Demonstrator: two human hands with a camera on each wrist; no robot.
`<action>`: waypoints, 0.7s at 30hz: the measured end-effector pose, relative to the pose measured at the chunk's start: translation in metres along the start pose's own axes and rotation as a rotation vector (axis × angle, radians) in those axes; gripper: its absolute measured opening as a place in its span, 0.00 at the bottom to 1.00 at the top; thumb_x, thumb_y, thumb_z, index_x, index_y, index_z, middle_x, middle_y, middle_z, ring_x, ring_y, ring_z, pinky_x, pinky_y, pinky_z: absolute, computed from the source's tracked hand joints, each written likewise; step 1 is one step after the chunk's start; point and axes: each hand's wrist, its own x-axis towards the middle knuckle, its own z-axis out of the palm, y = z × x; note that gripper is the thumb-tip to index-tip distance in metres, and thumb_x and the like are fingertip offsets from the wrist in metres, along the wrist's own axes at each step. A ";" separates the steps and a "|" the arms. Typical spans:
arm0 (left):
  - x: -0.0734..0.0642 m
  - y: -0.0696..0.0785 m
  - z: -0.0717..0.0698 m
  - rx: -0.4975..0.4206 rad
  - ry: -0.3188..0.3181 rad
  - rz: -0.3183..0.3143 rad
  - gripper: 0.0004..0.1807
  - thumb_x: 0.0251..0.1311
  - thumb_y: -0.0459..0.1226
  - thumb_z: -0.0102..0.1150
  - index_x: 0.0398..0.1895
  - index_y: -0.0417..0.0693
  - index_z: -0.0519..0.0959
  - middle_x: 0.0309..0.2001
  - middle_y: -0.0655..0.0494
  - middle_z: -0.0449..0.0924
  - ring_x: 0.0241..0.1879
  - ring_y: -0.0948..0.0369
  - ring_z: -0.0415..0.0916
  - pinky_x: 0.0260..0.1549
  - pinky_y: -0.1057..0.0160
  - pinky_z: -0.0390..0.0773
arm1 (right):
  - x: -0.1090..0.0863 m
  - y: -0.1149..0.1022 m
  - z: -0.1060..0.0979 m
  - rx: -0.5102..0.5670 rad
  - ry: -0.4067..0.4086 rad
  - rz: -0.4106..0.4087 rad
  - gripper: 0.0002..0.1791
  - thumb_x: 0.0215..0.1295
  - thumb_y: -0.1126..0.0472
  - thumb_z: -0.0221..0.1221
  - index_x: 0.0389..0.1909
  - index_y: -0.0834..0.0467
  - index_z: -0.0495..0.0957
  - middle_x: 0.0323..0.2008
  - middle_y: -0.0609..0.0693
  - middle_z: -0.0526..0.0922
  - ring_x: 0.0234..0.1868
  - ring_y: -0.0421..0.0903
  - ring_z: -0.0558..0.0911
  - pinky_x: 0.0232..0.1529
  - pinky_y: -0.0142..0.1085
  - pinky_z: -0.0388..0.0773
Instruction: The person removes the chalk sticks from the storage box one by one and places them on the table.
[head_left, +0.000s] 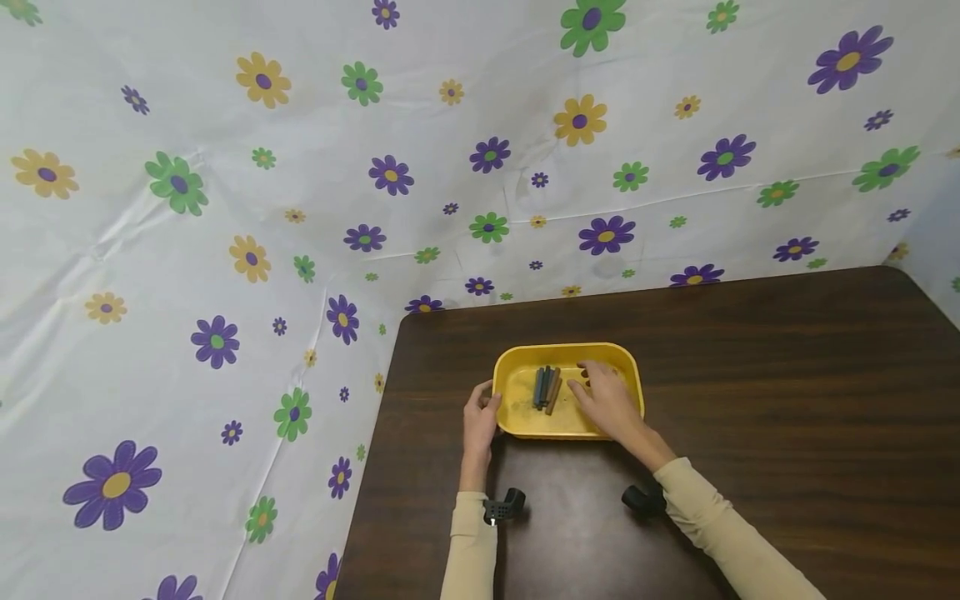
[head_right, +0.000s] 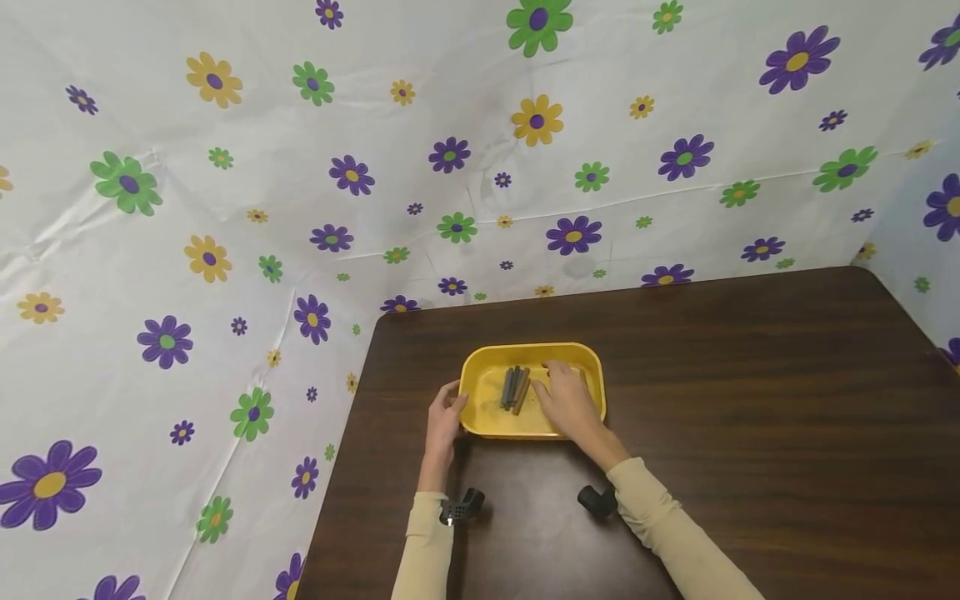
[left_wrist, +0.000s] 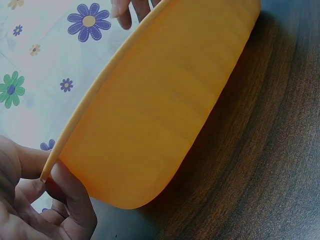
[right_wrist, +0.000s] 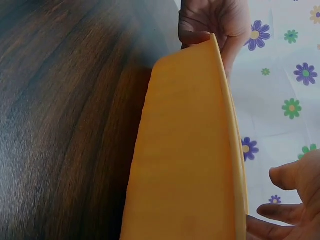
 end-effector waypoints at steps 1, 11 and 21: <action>0.000 -0.001 0.000 -0.003 0.001 0.001 0.18 0.76 0.35 0.56 0.65 0.41 0.77 0.37 0.42 0.75 0.22 0.61 0.68 0.21 0.63 0.71 | 0.001 0.000 0.002 0.012 -0.010 0.009 0.23 0.75 0.60 0.61 0.60 0.73 0.74 0.50 0.68 0.82 0.51 0.64 0.82 0.49 0.58 0.78; 0.001 -0.001 0.000 -0.019 0.003 -0.015 0.19 0.76 0.36 0.56 0.65 0.42 0.77 0.38 0.41 0.76 0.23 0.61 0.70 0.20 0.65 0.71 | 0.010 -0.005 0.018 0.106 -0.045 0.051 0.22 0.75 0.60 0.61 0.60 0.72 0.75 0.50 0.68 0.83 0.50 0.62 0.83 0.48 0.55 0.81; 0.000 -0.002 0.000 -0.038 -0.002 -0.043 0.19 0.76 0.38 0.57 0.66 0.43 0.76 0.40 0.46 0.76 0.26 0.58 0.72 0.22 0.65 0.73 | 0.014 -0.007 0.028 0.164 -0.062 0.070 0.22 0.74 0.62 0.60 0.60 0.74 0.74 0.47 0.66 0.83 0.48 0.62 0.84 0.47 0.55 0.81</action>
